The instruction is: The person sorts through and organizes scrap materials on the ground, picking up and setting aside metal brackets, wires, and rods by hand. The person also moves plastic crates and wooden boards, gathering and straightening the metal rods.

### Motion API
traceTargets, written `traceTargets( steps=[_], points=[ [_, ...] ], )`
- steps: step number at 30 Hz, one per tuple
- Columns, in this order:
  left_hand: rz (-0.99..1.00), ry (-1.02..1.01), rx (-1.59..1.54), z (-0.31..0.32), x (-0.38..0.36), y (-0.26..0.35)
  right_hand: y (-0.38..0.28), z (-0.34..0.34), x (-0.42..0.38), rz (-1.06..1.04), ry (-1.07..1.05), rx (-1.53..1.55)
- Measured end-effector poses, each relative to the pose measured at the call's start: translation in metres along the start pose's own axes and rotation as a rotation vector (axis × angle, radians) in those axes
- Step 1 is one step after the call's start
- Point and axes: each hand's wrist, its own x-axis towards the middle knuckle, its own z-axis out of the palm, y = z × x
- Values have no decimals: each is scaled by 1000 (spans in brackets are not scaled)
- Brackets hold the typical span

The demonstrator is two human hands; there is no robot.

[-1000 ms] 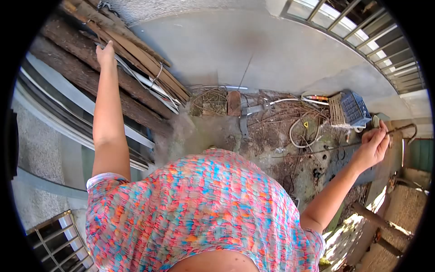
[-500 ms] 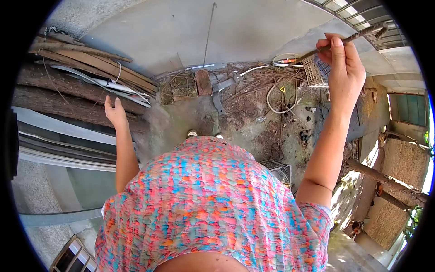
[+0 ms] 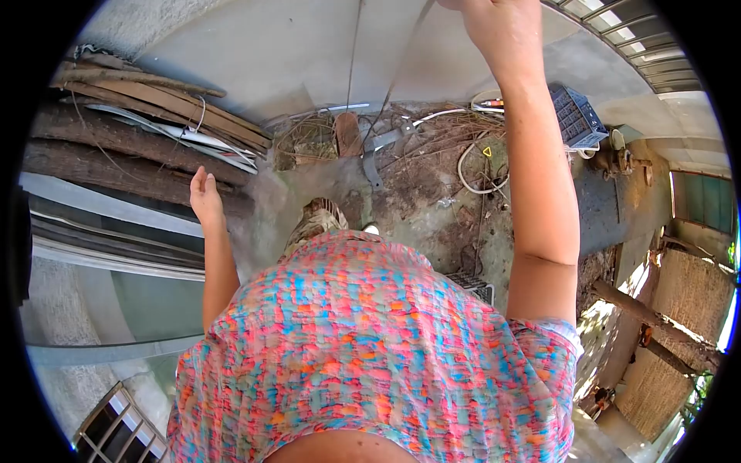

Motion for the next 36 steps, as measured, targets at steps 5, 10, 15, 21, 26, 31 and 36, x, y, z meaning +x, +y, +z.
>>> traceTargets(
  steps=[5,10,15,21,26,31,36],
  points=[
    [-70,-14,-4,-2,3,-13,24,17,13,80,-41,-17],
    [-108,-58,0,19,39,-23,10,25,45,40,17,-98],
    [-129,-160,-127,69,96,-25,2,48,75,-6,91,-134],
    [-118,-359,-78,120,151,4,29,63,96,137,102,-190],
    [-98,-420,-46,143,182,-1,52,78,105,191,166,-131],
    [-171,-455,-50,151,196,-9,81,94,106,260,129,-135],
    [-129,-453,-34,151,209,-16,121,115,100,261,79,-252]
  ],
)
